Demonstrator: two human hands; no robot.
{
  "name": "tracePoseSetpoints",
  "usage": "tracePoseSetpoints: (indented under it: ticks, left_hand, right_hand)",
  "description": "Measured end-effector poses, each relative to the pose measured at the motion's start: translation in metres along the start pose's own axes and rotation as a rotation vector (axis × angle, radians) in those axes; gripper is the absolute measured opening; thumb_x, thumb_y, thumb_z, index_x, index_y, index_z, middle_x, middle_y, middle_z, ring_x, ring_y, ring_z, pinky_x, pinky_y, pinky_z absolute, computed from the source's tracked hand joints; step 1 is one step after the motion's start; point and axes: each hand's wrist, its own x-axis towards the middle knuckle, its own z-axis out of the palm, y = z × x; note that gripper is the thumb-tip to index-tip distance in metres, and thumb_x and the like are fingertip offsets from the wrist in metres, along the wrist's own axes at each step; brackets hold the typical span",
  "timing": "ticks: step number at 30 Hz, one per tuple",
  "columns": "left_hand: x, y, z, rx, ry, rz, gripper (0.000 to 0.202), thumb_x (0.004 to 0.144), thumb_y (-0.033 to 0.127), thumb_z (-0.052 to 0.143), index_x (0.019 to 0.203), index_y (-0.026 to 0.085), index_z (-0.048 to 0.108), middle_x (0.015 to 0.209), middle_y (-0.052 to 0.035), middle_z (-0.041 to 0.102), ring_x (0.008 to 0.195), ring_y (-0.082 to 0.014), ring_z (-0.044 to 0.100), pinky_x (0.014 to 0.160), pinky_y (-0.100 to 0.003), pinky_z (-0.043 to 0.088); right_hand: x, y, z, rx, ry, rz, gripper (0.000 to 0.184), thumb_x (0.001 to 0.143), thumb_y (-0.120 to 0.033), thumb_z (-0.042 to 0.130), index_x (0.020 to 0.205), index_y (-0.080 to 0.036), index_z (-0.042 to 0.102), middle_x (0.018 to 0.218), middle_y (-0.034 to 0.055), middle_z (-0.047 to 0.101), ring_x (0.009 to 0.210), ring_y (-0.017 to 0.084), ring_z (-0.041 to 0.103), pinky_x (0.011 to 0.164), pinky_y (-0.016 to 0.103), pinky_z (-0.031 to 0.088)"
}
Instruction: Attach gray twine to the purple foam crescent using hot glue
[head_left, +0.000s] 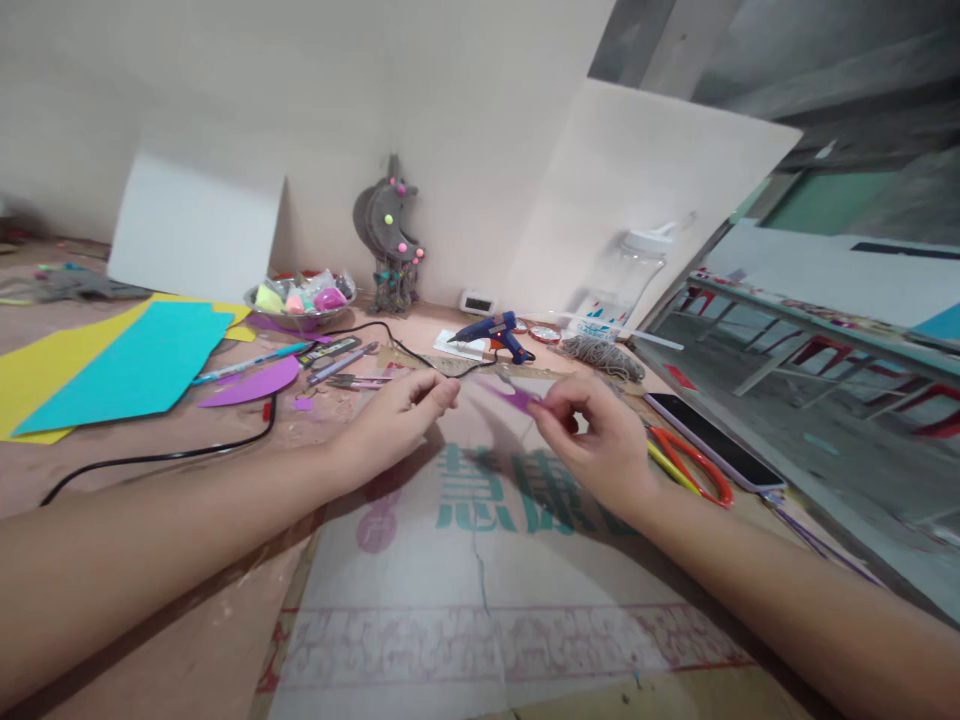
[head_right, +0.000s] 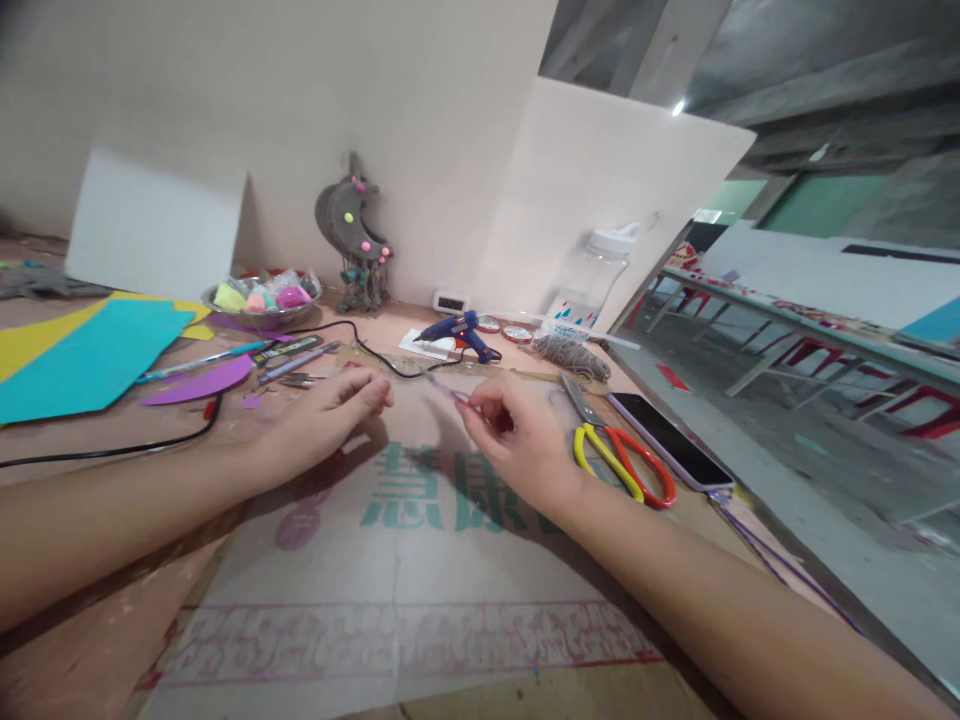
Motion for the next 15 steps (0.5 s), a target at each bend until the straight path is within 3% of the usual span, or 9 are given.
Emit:
tracePoseSetpoints:
  ticks: [5,9,15]
  left_hand:
    - [-0.0008,-0.0018,0.0009,-0.052,-0.179,0.028,0.031,0.091,0.040,0.039,0.079,0.016,0.055,0.072,0.0013,0.056,0.067,-0.0123,0.053,0.062,-0.023,0.042]
    - [-0.0007,0.0011,0.0009,0.022,-0.169,0.019,0.026,0.089,0.033,0.044,0.071,0.016,0.052,0.068,0.0020,0.056,0.067,-0.0125,0.053,0.064,-0.023,0.040]
    - [0.0000,0.0034,0.0017,0.044,-0.174,0.032,0.026,0.088,0.034,0.044,0.071,0.016,0.053,0.068,0.0022,0.057,0.068,-0.0132,0.053,0.064,-0.024,0.039]
  right_hand:
    - [-0.0075,0.0101,0.0000,-0.294,-0.266,-0.443,0.012,0.088,-0.020,0.046,0.084,-0.021,0.058,0.080,0.0052,0.062,0.071,0.014,0.054,0.062,0.026,0.039]
    - [-0.0103,0.0118,0.0024,-0.441,-0.282,-0.548,0.015,0.089,-0.019,0.044,0.081,-0.019,0.057,0.077,0.0041,0.060,0.067,0.014,0.048,0.059,0.028,0.033]
    - [-0.0092,0.0070,0.0011,-0.493,-0.338,-0.626,0.016,0.091,-0.018,0.042,0.082,-0.018,0.056,0.075,0.0032,0.057,0.066,0.014,0.045,0.059,0.029,0.030]
